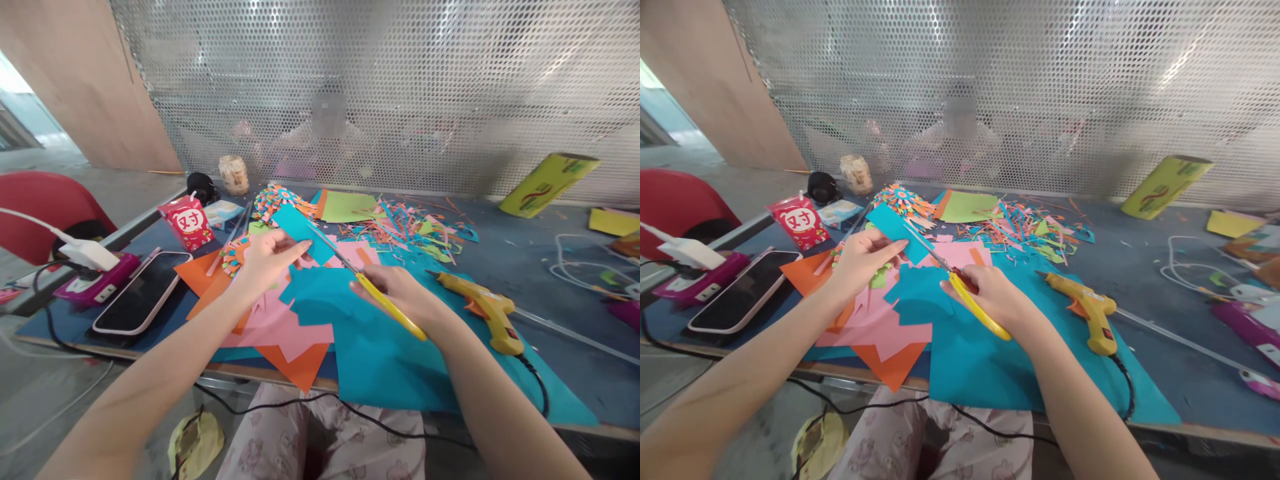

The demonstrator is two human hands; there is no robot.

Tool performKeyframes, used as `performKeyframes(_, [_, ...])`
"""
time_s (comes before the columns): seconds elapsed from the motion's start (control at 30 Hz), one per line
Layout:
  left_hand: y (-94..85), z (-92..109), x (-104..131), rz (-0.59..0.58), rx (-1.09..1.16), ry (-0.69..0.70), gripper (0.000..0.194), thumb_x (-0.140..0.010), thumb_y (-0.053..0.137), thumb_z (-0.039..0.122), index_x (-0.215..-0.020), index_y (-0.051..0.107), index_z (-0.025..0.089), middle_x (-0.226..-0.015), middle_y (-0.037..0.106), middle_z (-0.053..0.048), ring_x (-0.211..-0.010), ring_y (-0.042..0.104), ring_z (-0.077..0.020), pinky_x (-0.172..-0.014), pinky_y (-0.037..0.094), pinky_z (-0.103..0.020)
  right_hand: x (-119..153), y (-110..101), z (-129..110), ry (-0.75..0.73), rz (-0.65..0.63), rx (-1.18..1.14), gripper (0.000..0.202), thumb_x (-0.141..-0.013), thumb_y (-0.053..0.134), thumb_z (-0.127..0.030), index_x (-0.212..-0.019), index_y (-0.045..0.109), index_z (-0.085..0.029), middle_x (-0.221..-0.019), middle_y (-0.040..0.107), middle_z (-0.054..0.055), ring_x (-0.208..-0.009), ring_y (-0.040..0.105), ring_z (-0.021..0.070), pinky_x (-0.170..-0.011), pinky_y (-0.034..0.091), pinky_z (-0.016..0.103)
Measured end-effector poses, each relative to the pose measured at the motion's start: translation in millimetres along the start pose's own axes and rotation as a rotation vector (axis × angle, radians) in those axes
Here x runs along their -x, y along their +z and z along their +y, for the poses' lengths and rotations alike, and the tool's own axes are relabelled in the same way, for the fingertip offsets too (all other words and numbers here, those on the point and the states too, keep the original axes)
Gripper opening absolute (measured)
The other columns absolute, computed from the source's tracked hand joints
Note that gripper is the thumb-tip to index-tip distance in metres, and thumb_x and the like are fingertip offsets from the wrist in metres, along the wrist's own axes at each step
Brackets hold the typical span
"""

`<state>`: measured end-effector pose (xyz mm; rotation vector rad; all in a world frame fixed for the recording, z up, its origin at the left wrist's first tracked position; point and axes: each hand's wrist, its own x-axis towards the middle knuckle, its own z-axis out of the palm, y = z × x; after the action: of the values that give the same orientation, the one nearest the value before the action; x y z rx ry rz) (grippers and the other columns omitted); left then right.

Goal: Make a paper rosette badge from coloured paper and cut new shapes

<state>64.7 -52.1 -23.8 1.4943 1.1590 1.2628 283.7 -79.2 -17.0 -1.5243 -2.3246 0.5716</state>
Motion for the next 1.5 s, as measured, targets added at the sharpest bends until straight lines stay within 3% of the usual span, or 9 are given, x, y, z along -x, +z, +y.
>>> performKeyframes(0.4, [3.6, 4.3, 0.9, -0.043, 0.065, -0.050, 0.029, -0.063, 0.074, 0.032, -0.057, 0.053, 0.014, -0.060, 0.068, -0.006, -0.044, 0.056, -0.0091, -0.041, 0.042, -0.020, -1.5, 7.7, 8.3, -0.043, 0.012, -0.007, 0.043, -0.084, 0.040, -0.057, -0.064, 0.039, -0.020, -0.058, 0.038, -0.004, -0.053, 0.035, 0.0102, -0.049, 0.023, 0.025])
performKeyframes(0.73, [3.0, 2.0, -0.3, -0.061, 0.097, -0.051, 0.027, -0.065, 0.073, 0.032, -0.058, 0.053, 0.014, -0.058, 0.067, -0.004, -0.043, 0.056, -0.0094, -0.042, 0.044, -0.021, -1.8, 9.2, 10.2, -0.019, 0.032, -0.035, 0.045, -0.082, 0.042, -0.059, -0.060, 0.036, -0.020, -0.054, 0.034, -0.005, -0.051, 0.031, 0.0095, -0.048, 0.021, 0.025])
performKeyframes(0.97, [4.5, 1.5, -0.8, -0.153, 0.140, -0.087, 0.027, -0.063, 0.075, 0.032, -0.057, 0.055, 0.014, -0.055, 0.065, -0.002, -0.044, 0.057, -0.0095, -0.044, 0.046, -0.021, -0.6, 8.2, 6.0, -0.041, 0.017, -0.045, 0.047, -0.082, 0.040, -0.063, -0.063, 0.038, -0.020, -0.058, 0.038, -0.004, -0.052, 0.034, 0.0099, -0.049, 0.024, 0.025])
performKeyframes(1.2, [3.4, -1.6, -1.8, -0.145, 0.125, -0.098, 0.030, -0.063, 0.074, 0.036, -0.058, 0.054, 0.015, -0.057, 0.066, -0.003, -0.045, 0.058, -0.0101, -0.044, 0.047, -0.021, -1.1, 8.4, 6.7, -0.032, 0.026, -0.061, 0.046, -0.081, 0.041, -0.061, -0.059, 0.036, -0.020, -0.054, 0.034, -0.005, -0.051, 0.030, 0.0093, -0.047, 0.022, 0.024])
performKeyframes(1.5, [6.7, -2.1, 0.4, -0.181, 0.090, -0.140, 0.029, -0.061, 0.077, 0.035, -0.058, 0.055, 0.015, -0.056, 0.066, -0.002, -0.044, 0.057, -0.0095, -0.045, 0.048, -0.021, -1.5, 11.3, 6.6, -0.025, 0.021, -0.037, 0.039, -0.082, 0.043, -0.055, -0.065, 0.040, -0.020, -0.055, 0.040, -0.004, -0.050, 0.037, 0.0102, -0.047, 0.024, 0.024])
